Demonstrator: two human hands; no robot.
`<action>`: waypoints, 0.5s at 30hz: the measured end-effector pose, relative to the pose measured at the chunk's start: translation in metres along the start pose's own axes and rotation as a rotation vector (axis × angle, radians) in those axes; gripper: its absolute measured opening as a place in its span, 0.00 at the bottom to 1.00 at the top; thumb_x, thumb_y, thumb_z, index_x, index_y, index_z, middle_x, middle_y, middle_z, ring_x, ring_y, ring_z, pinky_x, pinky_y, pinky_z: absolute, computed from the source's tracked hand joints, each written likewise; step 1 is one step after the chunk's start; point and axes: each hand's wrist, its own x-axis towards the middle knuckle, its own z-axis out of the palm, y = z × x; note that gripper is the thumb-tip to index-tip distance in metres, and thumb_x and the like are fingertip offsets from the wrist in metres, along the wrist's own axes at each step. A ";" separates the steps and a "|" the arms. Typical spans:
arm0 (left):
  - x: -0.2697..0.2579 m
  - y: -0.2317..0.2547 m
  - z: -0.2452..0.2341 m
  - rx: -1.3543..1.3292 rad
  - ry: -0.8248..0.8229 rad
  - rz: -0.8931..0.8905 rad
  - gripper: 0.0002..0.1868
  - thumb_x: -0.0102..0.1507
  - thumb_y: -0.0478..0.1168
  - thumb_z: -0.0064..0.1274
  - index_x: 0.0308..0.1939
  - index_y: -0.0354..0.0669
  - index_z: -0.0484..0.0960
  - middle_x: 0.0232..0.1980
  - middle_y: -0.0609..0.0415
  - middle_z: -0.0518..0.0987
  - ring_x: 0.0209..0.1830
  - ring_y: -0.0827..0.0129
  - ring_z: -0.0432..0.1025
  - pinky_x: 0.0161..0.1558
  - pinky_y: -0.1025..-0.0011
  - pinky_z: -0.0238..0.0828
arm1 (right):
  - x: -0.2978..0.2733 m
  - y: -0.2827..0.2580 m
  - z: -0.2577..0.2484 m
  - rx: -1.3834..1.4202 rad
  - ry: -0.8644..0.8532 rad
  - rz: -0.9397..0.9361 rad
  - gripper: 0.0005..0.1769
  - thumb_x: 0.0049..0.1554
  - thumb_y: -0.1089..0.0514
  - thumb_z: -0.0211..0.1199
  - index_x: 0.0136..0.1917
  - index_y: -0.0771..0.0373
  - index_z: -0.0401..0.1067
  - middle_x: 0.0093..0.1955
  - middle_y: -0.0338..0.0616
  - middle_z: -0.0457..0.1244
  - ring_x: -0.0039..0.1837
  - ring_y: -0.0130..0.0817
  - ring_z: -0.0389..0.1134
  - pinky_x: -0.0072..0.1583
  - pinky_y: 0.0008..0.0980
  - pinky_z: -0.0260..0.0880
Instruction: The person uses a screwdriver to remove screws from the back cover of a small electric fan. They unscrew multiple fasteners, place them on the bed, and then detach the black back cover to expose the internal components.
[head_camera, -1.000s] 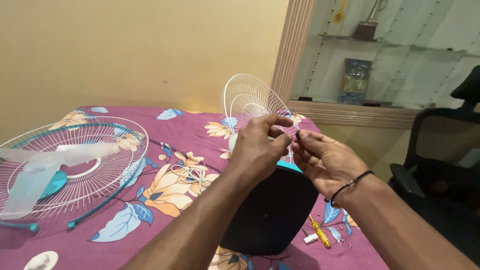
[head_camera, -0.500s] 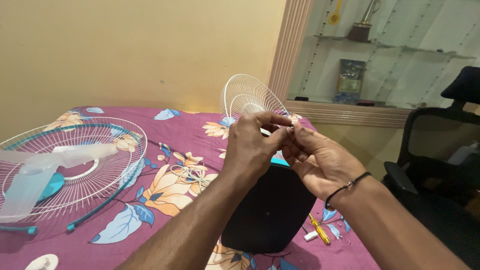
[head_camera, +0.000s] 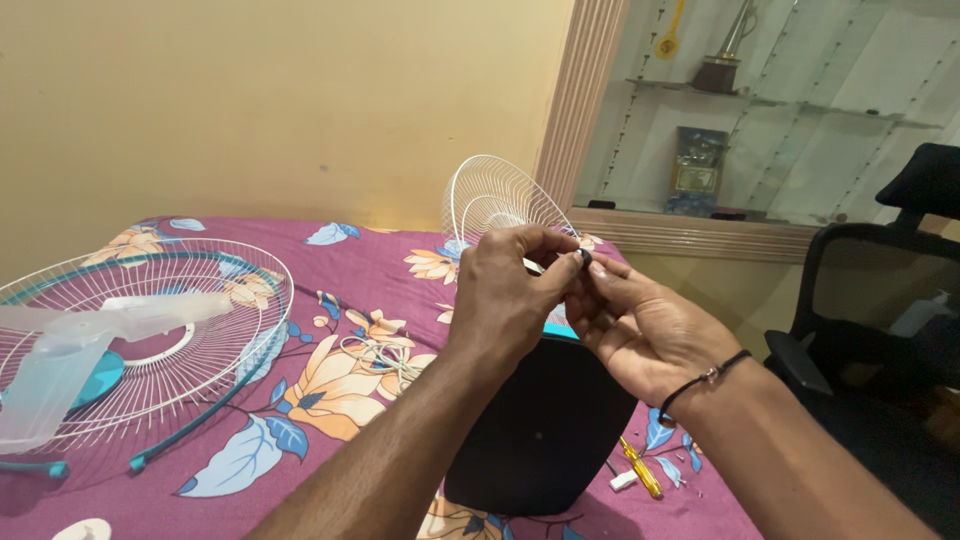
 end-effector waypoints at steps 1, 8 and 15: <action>0.000 0.000 -0.001 0.010 0.011 0.021 0.12 0.59 0.43 0.60 0.41 0.40 0.89 0.34 0.53 0.87 0.33 0.72 0.83 0.36 0.72 0.80 | -0.001 0.000 0.001 -0.020 -0.014 -0.008 0.08 0.60 0.63 0.61 0.54 0.63 0.72 0.50 0.41 0.65 0.52 0.30 0.68 0.61 0.32 0.73; 0.000 -0.002 -0.010 -0.002 0.004 -0.062 0.10 0.59 0.42 0.58 0.38 0.40 0.89 0.31 0.52 0.88 0.31 0.70 0.84 0.36 0.71 0.81 | -0.001 0.006 0.012 -0.093 -0.006 0.018 0.11 0.57 0.60 0.64 0.54 0.62 0.75 0.48 0.40 0.66 0.51 0.30 0.67 0.58 0.31 0.72; -0.004 -0.003 -0.018 0.045 0.043 -0.015 0.10 0.58 0.42 0.58 0.37 0.39 0.89 0.33 0.51 0.88 0.32 0.69 0.84 0.37 0.70 0.81 | 0.000 0.012 0.020 -0.109 0.016 0.003 0.11 0.57 0.60 0.66 0.53 0.62 0.73 0.48 0.40 0.66 0.50 0.30 0.67 0.57 0.31 0.73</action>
